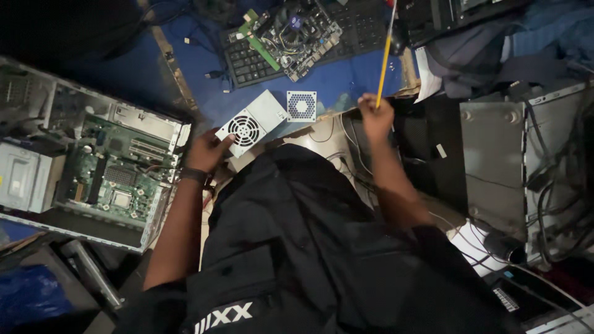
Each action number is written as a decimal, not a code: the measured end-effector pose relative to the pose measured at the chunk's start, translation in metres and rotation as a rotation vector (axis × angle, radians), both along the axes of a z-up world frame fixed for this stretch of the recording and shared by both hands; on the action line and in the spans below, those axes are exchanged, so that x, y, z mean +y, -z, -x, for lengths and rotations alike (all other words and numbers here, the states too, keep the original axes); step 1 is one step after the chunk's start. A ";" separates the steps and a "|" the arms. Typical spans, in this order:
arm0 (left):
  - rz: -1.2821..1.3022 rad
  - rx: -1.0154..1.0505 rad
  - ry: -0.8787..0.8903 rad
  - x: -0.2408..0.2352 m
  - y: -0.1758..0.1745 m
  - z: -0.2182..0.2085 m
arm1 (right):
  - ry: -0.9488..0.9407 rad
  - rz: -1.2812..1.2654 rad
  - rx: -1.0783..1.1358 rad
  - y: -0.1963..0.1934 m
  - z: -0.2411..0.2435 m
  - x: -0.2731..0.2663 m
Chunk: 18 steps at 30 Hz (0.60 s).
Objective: The person uses a screwdriver to remove screws from a computer case and power supply unit. They then place the power supply into the case and continue to secure it with screws.
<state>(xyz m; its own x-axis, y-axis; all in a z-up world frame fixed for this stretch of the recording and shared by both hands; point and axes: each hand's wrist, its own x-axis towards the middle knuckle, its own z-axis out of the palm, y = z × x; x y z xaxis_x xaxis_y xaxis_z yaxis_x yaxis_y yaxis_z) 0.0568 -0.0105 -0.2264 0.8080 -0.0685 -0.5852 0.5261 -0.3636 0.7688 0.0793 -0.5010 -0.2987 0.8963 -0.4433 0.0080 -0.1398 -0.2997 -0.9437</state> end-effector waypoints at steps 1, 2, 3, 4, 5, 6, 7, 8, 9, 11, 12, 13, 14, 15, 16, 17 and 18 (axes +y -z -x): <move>0.024 0.020 -0.015 0.001 -0.002 -0.002 | -0.002 0.018 0.012 0.002 -0.012 -0.003; -0.001 -0.034 0.001 0.001 -0.002 -0.005 | -0.005 0.036 0.024 0.002 -0.023 -0.006; -0.027 -0.086 0.014 0.001 -0.002 -0.005 | -0.010 0.053 0.039 0.003 -0.032 -0.008; -0.054 -0.138 0.028 0.001 -0.001 -0.005 | -0.042 0.077 0.053 0.003 -0.039 -0.010; -0.033 -0.127 -0.027 0.000 0.000 -0.002 | -0.077 0.101 0.068 0.002 -0.045 -0.010; -0.013 -0.115 -0.081 -0.001 0.001 0.000 | -0.112 0.125 0.082 0.001 -0.049 -0.009; 0.009 -0.107 -0.138 -0.002 0.003 0.001 | -0.152 0.115 0.100 -0.003 -0.052 -0.009; 0.040 -0.131 -0.161 -0.002 0.004 0.003 | -0.192 0.106 0.117 -0.007 -0.054 -0.007; 0.071 -0.156 -0.184 -0.002 0.004 0.007 | -0.233 0.096 0.134 -0.011 -0.056 -0.005; 0.138 -0.205 -0.212 0.000 0.004 0.014 | -0.302 0.262 0.104 -0.022 -0.057 -0.004; 0.174 -0.229 -0.215 0.001 0.003 0.018 | -0.336 0.346 0.089 -0.027 -0.057 -0.003; 0.210 -0.255 -0.217 0.002 0.001 0.021 | -0.335 0.353 0.094 -0.031 -0.058 -0.001; 0.206 -0.297 -0.236 0.001 -0.001 0.024 | -0.333 0.361 0.098 -0.035 -0.058 0.000; 0.203 -0.338 -0.254 0.000 -0.003 0.027 | -0.330 0.369 0.103 -0.038 -0.058 0.002; 0.201 -0.379 -0.272 -0.001 -0.007 0.029 | -0.315 0.370 0.128 -0.040 -0.057 0.004; 0.182 -0.398 -0.266 -0.001 -0.012 0.031 | -0.297 0.371 0.152 -0.041 -0.057 0.004; 0.163 -0.417 -0.259 -0.001 -0.019 0.035 | -0.280 0.372 0.176 -0.041 -0.056 0.004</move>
<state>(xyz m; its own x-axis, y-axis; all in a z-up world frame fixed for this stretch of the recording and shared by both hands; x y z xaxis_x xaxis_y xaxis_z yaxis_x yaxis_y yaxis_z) 0.0221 -0.0120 -0.2076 0.9728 0.1015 -0.2084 0.2199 -0.1196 0.9682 0.1354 -0.4966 -0.2577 0.9825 -0.1814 -0.0423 -0.1536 -0.6603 -0.7351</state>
